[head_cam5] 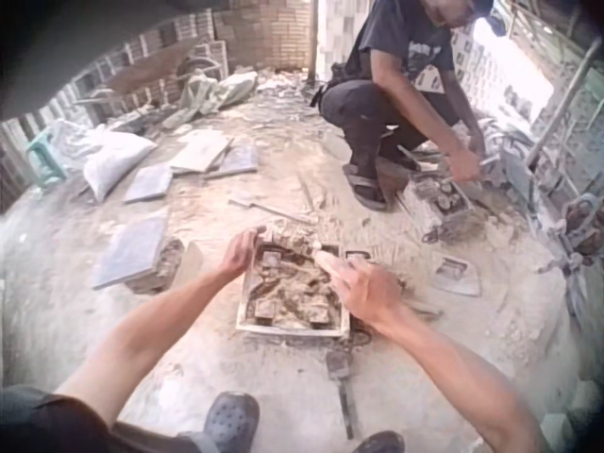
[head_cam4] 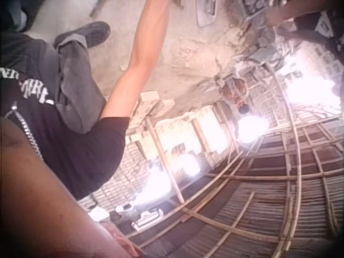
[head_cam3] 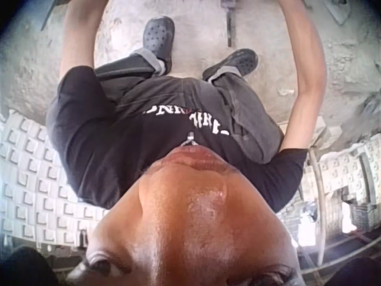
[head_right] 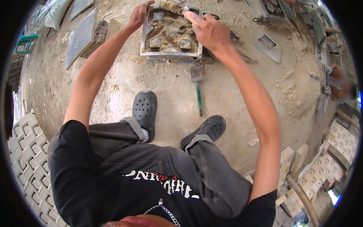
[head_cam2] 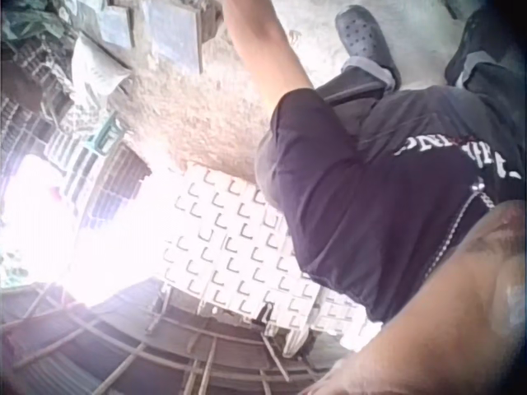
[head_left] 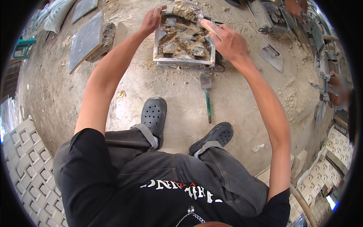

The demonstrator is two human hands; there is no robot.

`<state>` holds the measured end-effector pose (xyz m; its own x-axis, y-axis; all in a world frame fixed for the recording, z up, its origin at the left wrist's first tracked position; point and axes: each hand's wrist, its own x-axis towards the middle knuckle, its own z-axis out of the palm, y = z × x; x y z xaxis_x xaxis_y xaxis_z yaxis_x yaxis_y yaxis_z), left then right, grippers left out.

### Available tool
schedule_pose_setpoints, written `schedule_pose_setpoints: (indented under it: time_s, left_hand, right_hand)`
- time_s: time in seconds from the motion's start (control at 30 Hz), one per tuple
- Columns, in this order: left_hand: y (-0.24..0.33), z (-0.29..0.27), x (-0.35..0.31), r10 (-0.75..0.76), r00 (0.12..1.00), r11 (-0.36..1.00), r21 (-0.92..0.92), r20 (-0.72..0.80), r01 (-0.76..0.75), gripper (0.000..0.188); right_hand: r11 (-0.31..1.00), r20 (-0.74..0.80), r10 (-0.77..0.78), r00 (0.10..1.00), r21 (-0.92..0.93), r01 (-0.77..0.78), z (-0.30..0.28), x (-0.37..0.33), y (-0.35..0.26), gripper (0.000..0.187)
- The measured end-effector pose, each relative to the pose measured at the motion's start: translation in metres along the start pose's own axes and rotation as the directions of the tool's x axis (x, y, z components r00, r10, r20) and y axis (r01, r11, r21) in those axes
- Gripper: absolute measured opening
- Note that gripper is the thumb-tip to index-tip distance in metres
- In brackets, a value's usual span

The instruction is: The person fills a metal mold with a dry material, spreads it evenly by hand, and then uses a pointed tool to repeatedly pack and level the material within the mold's pattern.

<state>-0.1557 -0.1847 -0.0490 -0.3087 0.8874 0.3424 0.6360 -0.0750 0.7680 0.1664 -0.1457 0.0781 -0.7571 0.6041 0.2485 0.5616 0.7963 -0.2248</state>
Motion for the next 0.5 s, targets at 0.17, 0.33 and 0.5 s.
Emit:
schedule_pose_setpoints:
  time_s: [0.17,0.33,0.5]
  left_hand:
    - [-0.031,0.015,0.001,-0.093,0.993,0.995,0.013,-0.077,0.094,0.054]
    - [-0.026,0.027,-0.001,-0.262,0.962,0.962,0.094,0.078,0.255,0.056]
    - [0.003,0.038,-0.022,0.127,0.978,0.761,0.616,0.166,-0.203,0.067]
  right_hand:
    - [0.983,-0.009,-0.170,0.985,-0.074,0.169,0.009,0.014,-0.003,0.050]
    - [0.957,-0.076,-0.238,0.968,-0.186,0.221,0.006,0.007,0.007,0.050]
    - [0.956,-0.041,-0.203,0.978,-0.223,0.189,-0.014,-0.008,0.030,0.048]
